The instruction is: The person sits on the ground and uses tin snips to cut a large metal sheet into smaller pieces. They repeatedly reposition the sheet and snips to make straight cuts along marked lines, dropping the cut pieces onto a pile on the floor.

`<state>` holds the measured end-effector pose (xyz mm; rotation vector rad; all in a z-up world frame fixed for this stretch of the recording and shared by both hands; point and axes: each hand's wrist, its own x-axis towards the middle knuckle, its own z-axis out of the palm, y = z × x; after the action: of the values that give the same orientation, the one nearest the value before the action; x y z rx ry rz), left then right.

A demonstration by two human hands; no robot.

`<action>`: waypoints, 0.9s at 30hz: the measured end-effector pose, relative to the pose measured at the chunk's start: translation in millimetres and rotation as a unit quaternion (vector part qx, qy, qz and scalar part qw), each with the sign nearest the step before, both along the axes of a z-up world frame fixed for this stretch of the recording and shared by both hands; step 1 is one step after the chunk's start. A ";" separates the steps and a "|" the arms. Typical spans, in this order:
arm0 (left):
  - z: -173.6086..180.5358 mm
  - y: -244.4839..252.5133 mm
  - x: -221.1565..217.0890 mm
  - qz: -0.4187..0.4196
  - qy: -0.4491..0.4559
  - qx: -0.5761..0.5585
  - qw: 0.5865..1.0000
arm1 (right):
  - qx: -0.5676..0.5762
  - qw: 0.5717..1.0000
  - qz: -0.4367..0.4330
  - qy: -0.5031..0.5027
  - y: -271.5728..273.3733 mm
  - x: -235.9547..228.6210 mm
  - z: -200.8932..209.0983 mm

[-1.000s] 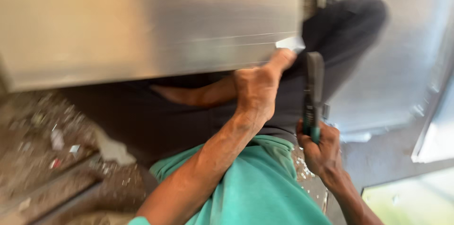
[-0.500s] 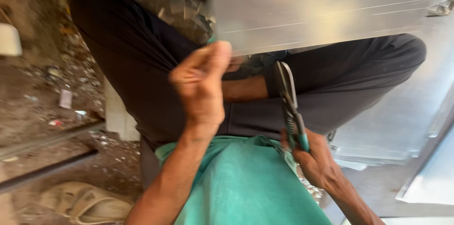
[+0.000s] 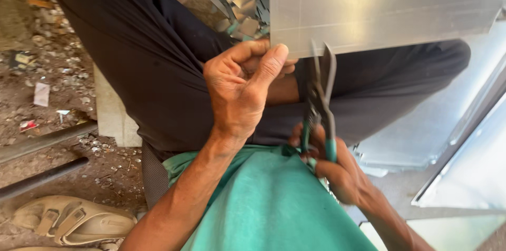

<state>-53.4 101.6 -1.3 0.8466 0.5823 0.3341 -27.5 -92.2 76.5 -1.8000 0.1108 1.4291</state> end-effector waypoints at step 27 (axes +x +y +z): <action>2.0 18.4 82.7 0.135 0.039 0.326 0.935 | -0.033 0.997 0.059 -0.046 -12.5 21.5 -5.2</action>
<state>29.3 120.0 0.7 1.4274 0.6739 0.7735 -6.0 -104.7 71.3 -1.9512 0.0043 1.4375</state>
